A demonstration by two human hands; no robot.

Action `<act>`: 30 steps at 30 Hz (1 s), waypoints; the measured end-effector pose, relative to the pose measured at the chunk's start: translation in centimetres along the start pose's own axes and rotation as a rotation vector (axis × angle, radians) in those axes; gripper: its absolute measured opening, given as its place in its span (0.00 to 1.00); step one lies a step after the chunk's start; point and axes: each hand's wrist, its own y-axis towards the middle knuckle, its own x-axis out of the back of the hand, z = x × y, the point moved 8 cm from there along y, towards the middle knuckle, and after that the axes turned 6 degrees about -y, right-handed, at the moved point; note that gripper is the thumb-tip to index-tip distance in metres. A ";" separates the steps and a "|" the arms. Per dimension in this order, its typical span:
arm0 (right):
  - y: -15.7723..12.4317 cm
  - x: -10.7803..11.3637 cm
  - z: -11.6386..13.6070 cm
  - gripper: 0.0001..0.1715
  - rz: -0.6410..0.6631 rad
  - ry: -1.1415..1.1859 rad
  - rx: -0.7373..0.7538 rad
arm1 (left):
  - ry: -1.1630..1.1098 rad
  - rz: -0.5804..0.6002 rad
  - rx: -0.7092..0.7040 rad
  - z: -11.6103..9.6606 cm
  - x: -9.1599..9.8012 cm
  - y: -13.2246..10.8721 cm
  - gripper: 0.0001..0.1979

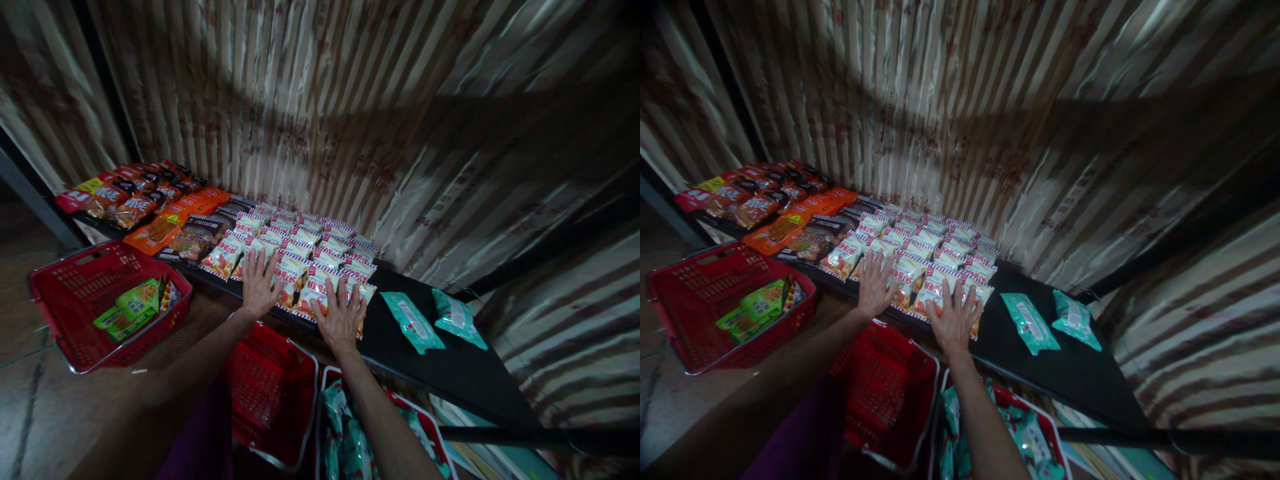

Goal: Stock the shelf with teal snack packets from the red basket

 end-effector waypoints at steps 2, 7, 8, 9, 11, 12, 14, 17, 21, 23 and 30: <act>0.0 0.0 0.0 0.33 -0.002 0.002 0.002 | -0.014 -0.050 0.073 1.0 0.3 0.1 0.30; 0.0 0.1 0.1 0.33 -0.013 0.001 0.000 | -0.029 -0.041 0.105 1.5 0.2 0.3 0.29; 0.0 0.1 0.1 0.33 -0.013 0.001 -0.002 | -0.025 -0.036 0.106 1.5 0.1 0.3 0.28; 0.0 0.1 0.1 0.33 -0.012 0.001 -0.001 | -0.021 -0.033 0.109 1.5 0.1 0.3 0.28; 0.0 0.1 0.1 0.33 -0.013 0.002 0.001 | -0.015 -0.036 0.116 1.5 0.1 0.3 0.27; 0.0 0.1 0.1 0.33 -0.013 0.003 0.003 | -0.015 -0.038 0.114 1.5 0.1 0.3 0.26; 0.0 0.0 0.1 0.33 -0.008 0.004 0.003 | -0.016 -0.042 0.105 1.4 0.1 0.3 0.26; 0.1 -0.1 0.1 0.34 0.008 0.007 0.001 | -0.014 -0.034 0.100 1.5 -0.1 0.3 0.26; 0.1 -0.1 0.1 0.34 0.007 0.013 0.007 | -0.013 -0.021 0.092 1.7 -0.3 0.3 0.25; 0.1 0.0 0.1 0.34 0.003 0.007 0.006 | -0.010 -0.021 0.092 1.9 -0.1 0.3 0.25; 0.2 0.1 0.1 0.33 0.000 -0.005 0.006 | 0.037 -0.154 0.283 6.2 2.9 0.8 0.24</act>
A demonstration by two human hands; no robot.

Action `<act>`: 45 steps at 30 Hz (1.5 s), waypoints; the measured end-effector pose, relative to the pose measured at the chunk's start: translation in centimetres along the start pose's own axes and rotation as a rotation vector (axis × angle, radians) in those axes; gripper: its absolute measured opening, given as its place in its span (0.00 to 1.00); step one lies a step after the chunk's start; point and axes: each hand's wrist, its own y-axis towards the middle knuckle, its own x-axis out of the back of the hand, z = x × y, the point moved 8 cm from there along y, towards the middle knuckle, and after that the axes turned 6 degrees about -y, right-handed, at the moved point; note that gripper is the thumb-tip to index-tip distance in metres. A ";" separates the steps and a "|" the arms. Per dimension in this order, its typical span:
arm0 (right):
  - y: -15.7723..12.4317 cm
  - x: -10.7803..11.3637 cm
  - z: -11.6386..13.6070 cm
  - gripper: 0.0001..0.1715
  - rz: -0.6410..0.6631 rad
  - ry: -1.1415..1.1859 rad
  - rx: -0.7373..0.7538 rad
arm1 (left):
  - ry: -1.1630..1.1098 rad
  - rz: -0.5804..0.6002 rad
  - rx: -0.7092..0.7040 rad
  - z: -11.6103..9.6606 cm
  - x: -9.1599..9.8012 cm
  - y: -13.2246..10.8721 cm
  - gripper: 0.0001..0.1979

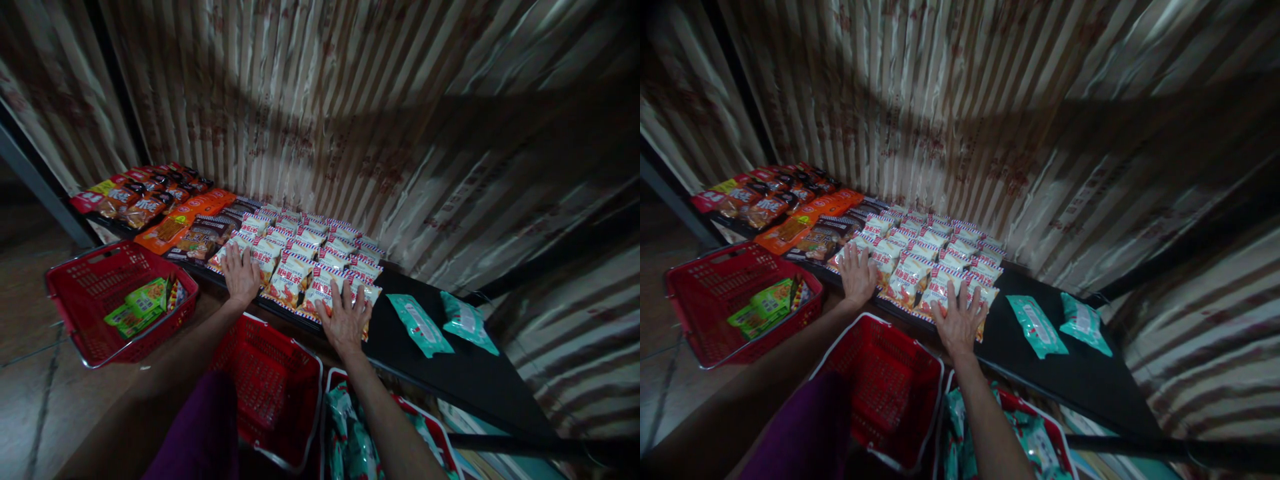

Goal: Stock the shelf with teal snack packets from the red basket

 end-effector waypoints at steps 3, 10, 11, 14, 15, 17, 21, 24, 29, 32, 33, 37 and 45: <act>0.0 0.1 0.1 0.33 -0.001 0.010 0.003 | 0.029 -0.064 0.035 1.9 1.0 1.0 0.23; -0.1 0.1 0.0 0.33 -0.012 -0.007 0.001 | 0.136 -0.028 0.059 3.8 0.8 1.7 0.27; 0.0 0.1 0.1 0.33 -0.011 -0.014 0.002 | 0.153 -0.018 0.056 3.8 0.7 1.7 0.26; 0.0 0.2 0.1 0.33 -0.012 -0.023 0.009 | 0.189 0.015 0.055 3.6 0.6 1.9 0.25; 0.0 0.2 0.1 0.33 -0.014 -0.022 0.011 | 0.192 0.021 0.062 3.6 0.6 2.0 0.25; 0.0 0.2 0.1 0.33 -0.018 -0.016 0.013 | 0.184 0.027 0.079 3.6 0.6 2.2 0.25; -0.1 0.0 0.0 0.33 -0.026 -0.008 0.012 | 0.171 0.049 0.097 3.7 0.3 2.4 0.25; -0.2 -0.1 0.0 0.33 -0.026 -0.009 0.011 | 0.191 0.045 0.094 3.8 0.0 2.6 0.26; -0.2 0.1 0.1 0.33 -0.037 -0.010 0.012 | 0.232 0.080 0.084 4.5 -0.5 3.2 0.30; -0.2 0.1 0.1 0.33 -0.042 -0.014 0.013 | 0.229 0.105 0.082 4.6 -0.3 3.6 0.28; -0.2 0.1 0.1 0.33 -0.043 -0.013 0.013 | 0.227 0.094 0.087 4.6 0.0 3.7 0.27; -0.2 0.0 0.1 0.33 -0.050 -0.006 0.018 | 0.192 -0.002 0.105 4.2 1.2 4.1 0.26; -0.3 0.0 -0.1 0.33 -0.055 -0.020 0.019 | 0.148 0.020 0.123 3.5 -0.2 5.5 0.27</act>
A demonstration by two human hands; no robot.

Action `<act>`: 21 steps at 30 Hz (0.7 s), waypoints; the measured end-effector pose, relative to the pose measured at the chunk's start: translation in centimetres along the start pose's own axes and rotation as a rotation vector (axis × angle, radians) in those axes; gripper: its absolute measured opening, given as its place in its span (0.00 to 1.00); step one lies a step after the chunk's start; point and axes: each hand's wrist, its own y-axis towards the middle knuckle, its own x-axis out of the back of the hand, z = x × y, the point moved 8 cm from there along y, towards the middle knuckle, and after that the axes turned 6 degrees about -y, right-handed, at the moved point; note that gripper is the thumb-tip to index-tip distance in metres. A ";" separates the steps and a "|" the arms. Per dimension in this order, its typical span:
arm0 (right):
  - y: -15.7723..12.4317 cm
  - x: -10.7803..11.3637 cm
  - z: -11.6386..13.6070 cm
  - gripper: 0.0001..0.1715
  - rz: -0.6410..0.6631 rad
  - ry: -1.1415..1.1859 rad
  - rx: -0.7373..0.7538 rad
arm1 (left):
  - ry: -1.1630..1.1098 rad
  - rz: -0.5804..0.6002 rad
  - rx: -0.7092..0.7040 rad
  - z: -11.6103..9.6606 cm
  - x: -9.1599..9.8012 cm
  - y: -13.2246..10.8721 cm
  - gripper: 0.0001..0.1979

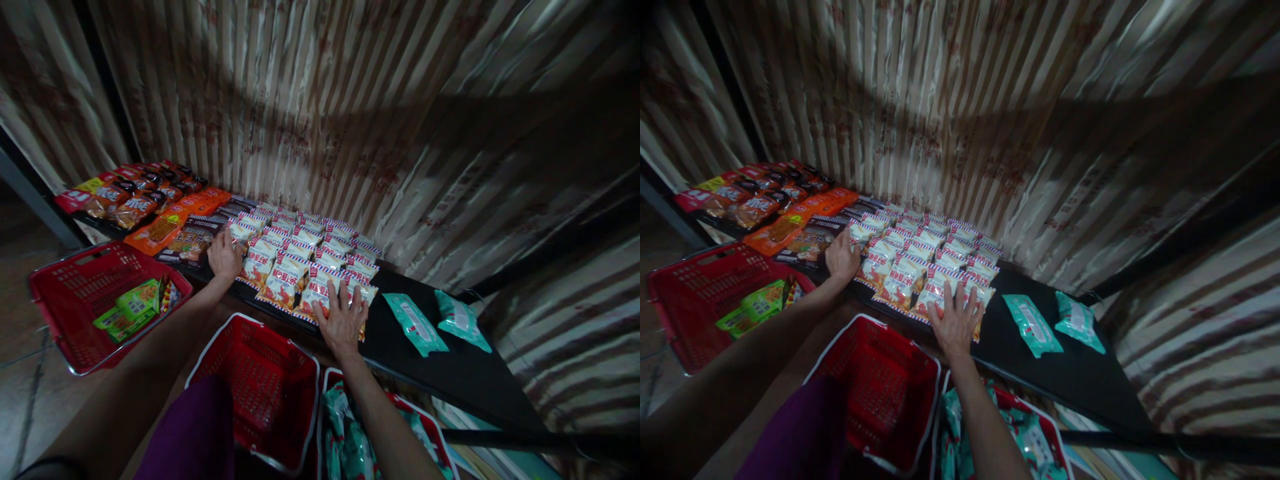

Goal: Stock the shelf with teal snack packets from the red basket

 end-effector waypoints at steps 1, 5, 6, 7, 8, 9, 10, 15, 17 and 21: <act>0.0 0.0 0.0 0.33 -0.002 0.002 0.001 | 0.016 0.005 -0.012 -0.1 -0.1 -0.1 0.27; 0.0 0.0 0.0 0.33 -0.001 0.020 0.003 | 0.074 0.027 -0.055 -0.3 0.0 -0.7 0.27; 0.0 0.0 0.0 0.33 0.000 0.024 0.000 | 0.081 0.035 -0.059 -0.2 0.0 -0.9 0.27; 0.0 0.0 0.0 0.33 -0.001 0.027 -0.002 | 0.084 0.043 -0.063 -0.2 0.0 -1.0 0.26; 0.0 0.0 0.0 0.33 -0.002 0.028 -0.001 | 0.086 0.050 -0.070 -0.2 0.0 -1.0 0.26; 0.0 0.0 0.0 0.33 -0.004 0.030 0.002 | 0.086 0.054 -0.077 -0.1 0.0 -1.1 0.26; 0.0 0.1 0.0 0.33 -0.007 0.030 0.006 | 0.084 0.055 -0.079 -0.1 0.0 -1.1 0.26; 0.1 0.3 0.1 0.32 -0.015 0.015 0.010 | 0.031 -0.026 -0.107 -0.1 0.8 -1.4 0.25; 0.1 0.3 0.1 0.32 -0.010 0.013 0.009 | 0.002 -0.012 -0.222 -1.0 0.9 -2.0 0.25; 0.1 0.3 0.2 0.33 -0.002 0.017 0.011 | -0.038 0.090 -0.374 -2.1 0.3 -3.5 0.26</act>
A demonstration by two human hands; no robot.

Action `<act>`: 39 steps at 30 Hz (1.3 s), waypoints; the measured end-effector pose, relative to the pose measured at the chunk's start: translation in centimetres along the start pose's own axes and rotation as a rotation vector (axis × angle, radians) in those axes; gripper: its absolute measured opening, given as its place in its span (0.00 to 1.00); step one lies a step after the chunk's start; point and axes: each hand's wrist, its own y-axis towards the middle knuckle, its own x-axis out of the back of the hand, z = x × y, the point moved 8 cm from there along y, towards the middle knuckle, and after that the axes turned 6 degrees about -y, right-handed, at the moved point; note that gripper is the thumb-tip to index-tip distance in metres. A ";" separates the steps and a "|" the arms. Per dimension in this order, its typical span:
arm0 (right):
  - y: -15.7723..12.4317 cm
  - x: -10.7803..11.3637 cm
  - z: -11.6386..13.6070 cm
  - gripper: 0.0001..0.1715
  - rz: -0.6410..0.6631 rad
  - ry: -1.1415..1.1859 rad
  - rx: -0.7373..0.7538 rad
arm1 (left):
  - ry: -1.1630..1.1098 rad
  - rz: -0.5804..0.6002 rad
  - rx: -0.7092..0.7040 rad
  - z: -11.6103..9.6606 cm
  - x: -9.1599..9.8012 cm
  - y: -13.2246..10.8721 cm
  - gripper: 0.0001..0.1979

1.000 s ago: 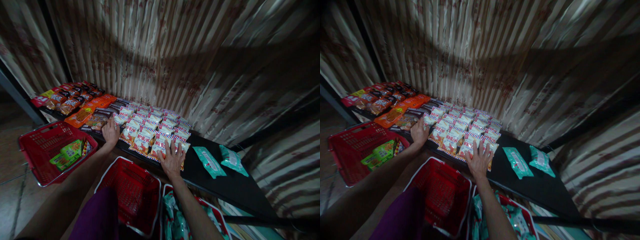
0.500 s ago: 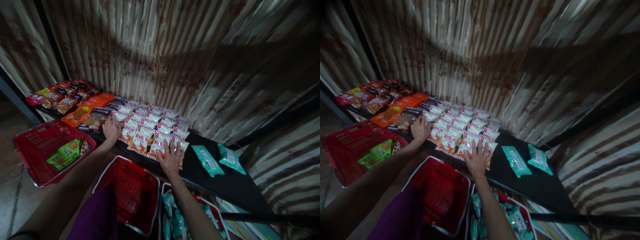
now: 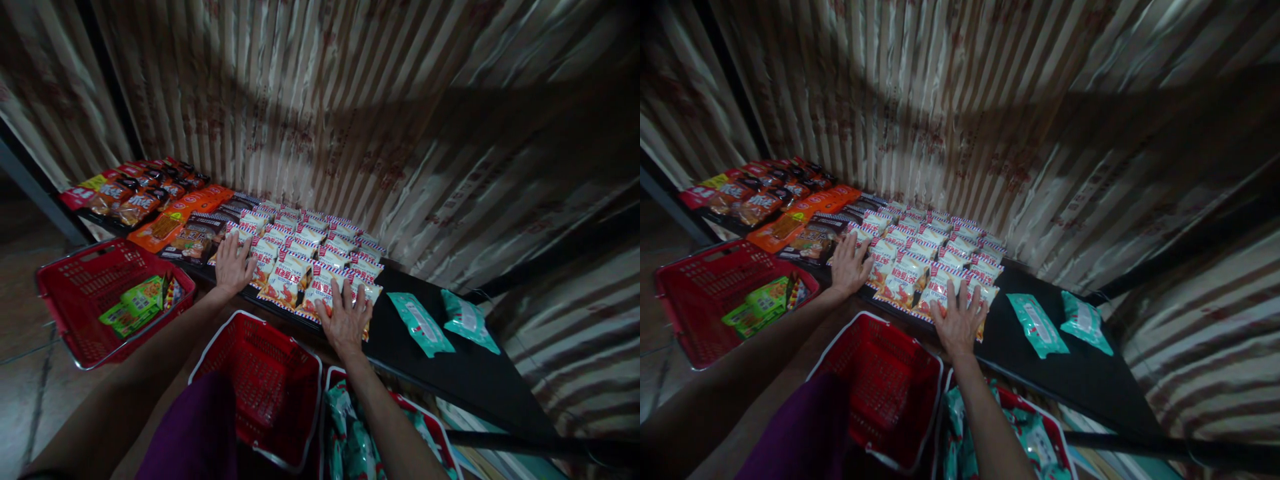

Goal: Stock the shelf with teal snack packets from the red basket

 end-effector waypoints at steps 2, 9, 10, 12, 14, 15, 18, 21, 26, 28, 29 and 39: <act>0.0 0.0 0.0 0.33 -0.003 0.002 0.003 | -0.014 0.025 0.004 0.1 -0.4 -0.3 0.27; -0.1 -0.2 -0.1 0.33 -0.005 0.003 0.001 | -0.005 0.039 -0.020 0.8 -0.9 -0.5 0.26; -0.1 -0.3 -0.1 0.33 -0.001 0.002 -0.001 | -0.004 0.035 -0.029 0.8 -0.9 -0.6 0.26; -0.1 -0.4 -0.1 0.33 -0.004 0.002 0.002 | -0.006 0.025 -0.041 0.7 -0.8 -0.7 0.26; -0.2 -0.4 0.0 0.34 -0.016 0.003 0.020 | -0.015 0.015 -0.040 0.7 -0.8 -0.8 0.26; -0.2 -0.3 0.0 0.34 -0.025 0.003 0.033 | -0.020 0.010 -0.037 0.7 -0.7 -0.9 0.26; -0.3 0.0 0.2 0.35 -0.054 0.003 0.070 | -0.029 0.003 -0.031 0.9 -0.3 -0.9 0.25; -0.3 0.3 0.4 0.36 -0.076 0.015 0.108 | -0.028 0.005 -0.046 1.1 0.2 -0.8 0.25; -0.4 0.7 0.8 0.35 -0.103 0.023 0.134 | -0.064 0.008 -0.079 0.9 1.0 -1.1 0.27; -0.4 0.9 0.8 0.34 -0.116 0.015 0.132 | -0.105 0.025 -0.128 -0.1 1.3 -1.6 0.27; -0.4 0.9 0.8 0.34 -0.119 0.011 0.134 | -0.130 0.041 -0.166 -0.7 1.4 -2.0 0.28; -0.9 0.7 1.5 0.30 -0.112 0.031 0.169 | -0.218 0.230 -0.486 -7.4 1.3 -6.3 0.28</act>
